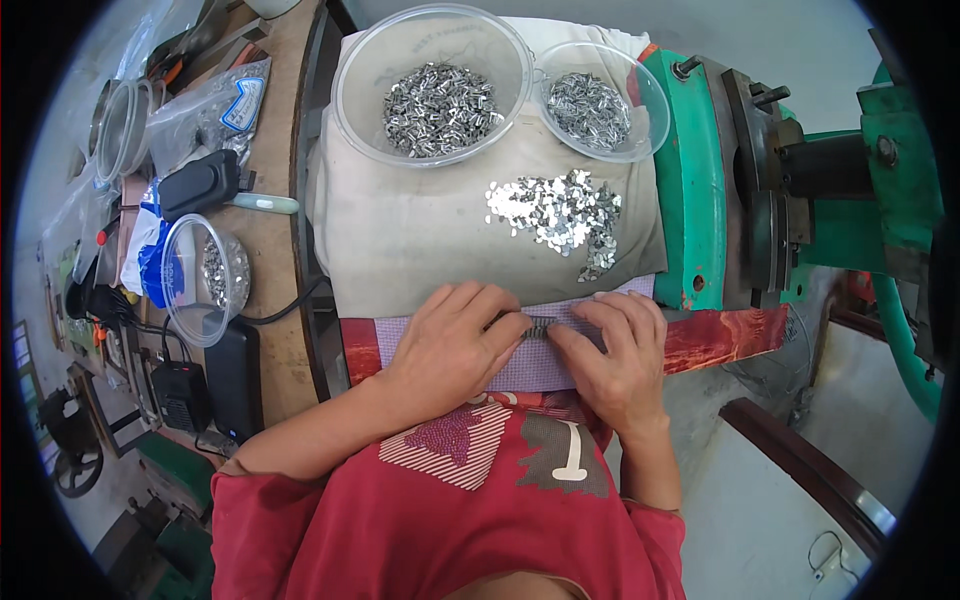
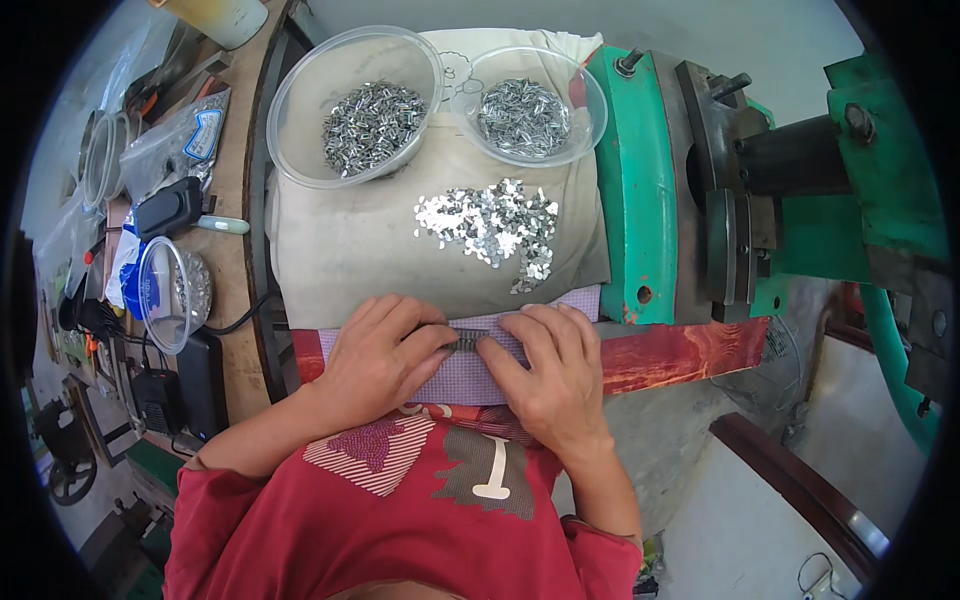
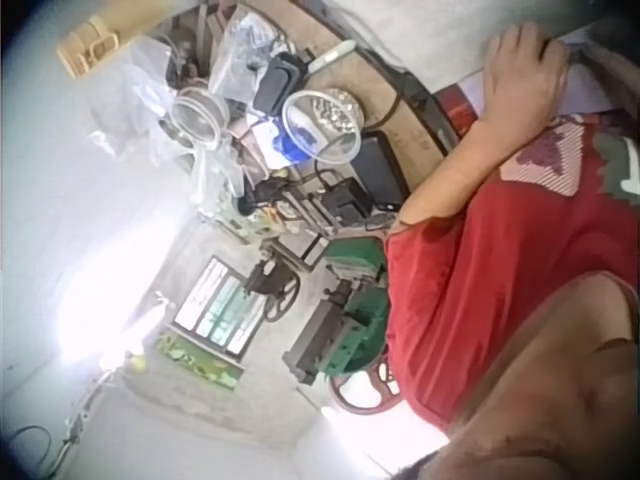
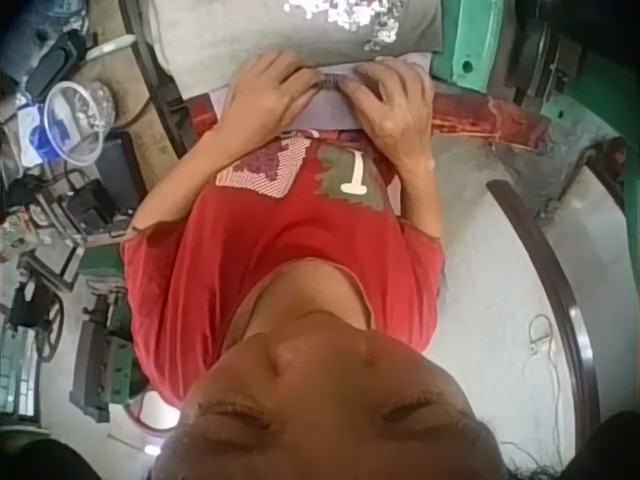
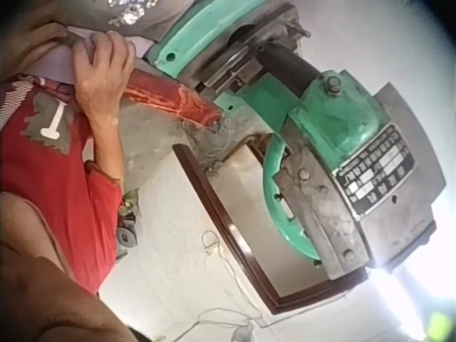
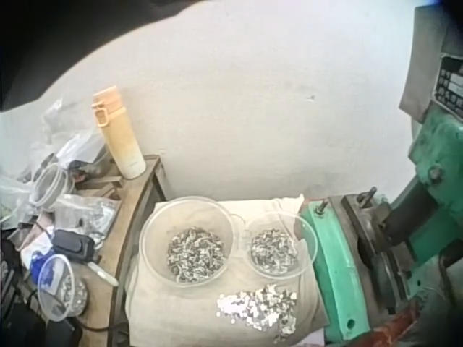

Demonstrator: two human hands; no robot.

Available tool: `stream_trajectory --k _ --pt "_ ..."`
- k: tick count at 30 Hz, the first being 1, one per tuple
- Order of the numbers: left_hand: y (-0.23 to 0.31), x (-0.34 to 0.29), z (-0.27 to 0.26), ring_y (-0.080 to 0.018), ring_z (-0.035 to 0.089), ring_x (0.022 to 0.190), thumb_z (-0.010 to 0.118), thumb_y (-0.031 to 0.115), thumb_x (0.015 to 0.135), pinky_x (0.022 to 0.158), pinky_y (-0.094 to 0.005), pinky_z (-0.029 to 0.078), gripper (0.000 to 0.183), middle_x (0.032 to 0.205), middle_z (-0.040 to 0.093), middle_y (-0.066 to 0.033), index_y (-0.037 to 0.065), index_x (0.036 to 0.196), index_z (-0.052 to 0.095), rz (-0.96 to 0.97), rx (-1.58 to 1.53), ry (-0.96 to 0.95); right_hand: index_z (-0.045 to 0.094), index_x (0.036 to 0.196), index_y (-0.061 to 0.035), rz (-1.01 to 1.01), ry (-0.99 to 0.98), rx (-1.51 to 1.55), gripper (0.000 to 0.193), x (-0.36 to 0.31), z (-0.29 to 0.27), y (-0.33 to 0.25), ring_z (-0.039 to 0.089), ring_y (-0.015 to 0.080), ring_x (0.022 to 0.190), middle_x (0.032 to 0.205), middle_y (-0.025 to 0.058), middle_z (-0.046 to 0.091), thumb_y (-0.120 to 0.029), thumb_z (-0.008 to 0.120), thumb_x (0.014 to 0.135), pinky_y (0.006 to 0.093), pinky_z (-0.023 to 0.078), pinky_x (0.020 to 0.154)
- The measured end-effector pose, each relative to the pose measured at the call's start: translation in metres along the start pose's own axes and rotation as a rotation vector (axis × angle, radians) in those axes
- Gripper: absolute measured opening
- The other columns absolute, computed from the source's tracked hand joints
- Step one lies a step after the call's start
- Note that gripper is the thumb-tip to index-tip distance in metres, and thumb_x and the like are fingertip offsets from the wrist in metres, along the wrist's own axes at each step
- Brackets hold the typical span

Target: The person inserts small metal pieces into a slotted metal bar by hand, places the bar into a press machine, presses it, and then removes the bar to continue assembling more metal pieces into it.

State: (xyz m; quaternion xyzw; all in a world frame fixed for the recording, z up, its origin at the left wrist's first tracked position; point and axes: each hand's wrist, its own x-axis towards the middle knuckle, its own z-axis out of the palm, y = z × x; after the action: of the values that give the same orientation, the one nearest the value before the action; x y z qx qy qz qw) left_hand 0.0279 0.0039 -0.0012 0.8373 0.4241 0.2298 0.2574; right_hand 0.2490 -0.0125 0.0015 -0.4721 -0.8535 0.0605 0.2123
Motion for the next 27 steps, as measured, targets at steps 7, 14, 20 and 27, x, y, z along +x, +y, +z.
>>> stream_trajectory --k 7,14,20,27 --pt "-0.001 -0.004 0.000 -0.0253 0.061 0.098 0.074 0.010 0.078 0.080 -0.0385 0.047 0.029 0.106 0.063 -0.0060 0.014 0.107 0.073 0.058 0.046 -0.049 0.073 0.094 -0.0150 -0.016 -0.030 -0.021 0.018 0.002 -0.002 0.003 0.059 0.0248 0.111 0.109 0.0037 0.065 -0.015 0.068 0.077 0.0465 0.043 0.101" --pt "-0.003 -0.007 -0.004 -0.0262 0.061 0.098 0.075 0.011 0.079 0.082 -0.0387 0.048 0.031 0.108 0.063 -0.0072 0.014 0.110 0.072 0.035 -0.009 -0.035 0.075 0.095 -0.0170 0.042 0.011 0.030 0.023 -0.005 -0.005 0.008 0.059 0.0245 0.110 0.108 0.0019 0.065 -0.011 0.075 0.072 0.0478 0.043 0.100" --pt "-0.011 -0.013 -0.012 -0.0296 0.062 0.093 0.078 0.008 0.074 0.079 -0.0401 0.049 0.028 0.104 0.063 -0.0092 0.005 0.101 0.068 -0.064 -0.069 0.030 0.075 0.095 -0.0171 0.006 0.009 0.060 0.024 -0.003 0.000 0.004 0.059 0.0244 0.108 0.107 0.0024 0.065 -0.013 0.075 0.071 0.0466 0.044 0.099" --pt "-0.013 -0.015 -0.011 -0.0297 0.061 0.093 0.080 0.007 0.072 0.080 -0.0409 0.048 0.027 0.104 0.063 -0.0092 0.005 0.095 0.066 -0.068 -0.066 0.051 0.075 0.095 -0.0160 -0.010 -0.018 0.061 0.022 0.005 0.001 -0.003 0.060 0.0246 0.108 0.105 0.0032 0.065 -0.014 0.074 0.073 0.0462 0.044 0.098"
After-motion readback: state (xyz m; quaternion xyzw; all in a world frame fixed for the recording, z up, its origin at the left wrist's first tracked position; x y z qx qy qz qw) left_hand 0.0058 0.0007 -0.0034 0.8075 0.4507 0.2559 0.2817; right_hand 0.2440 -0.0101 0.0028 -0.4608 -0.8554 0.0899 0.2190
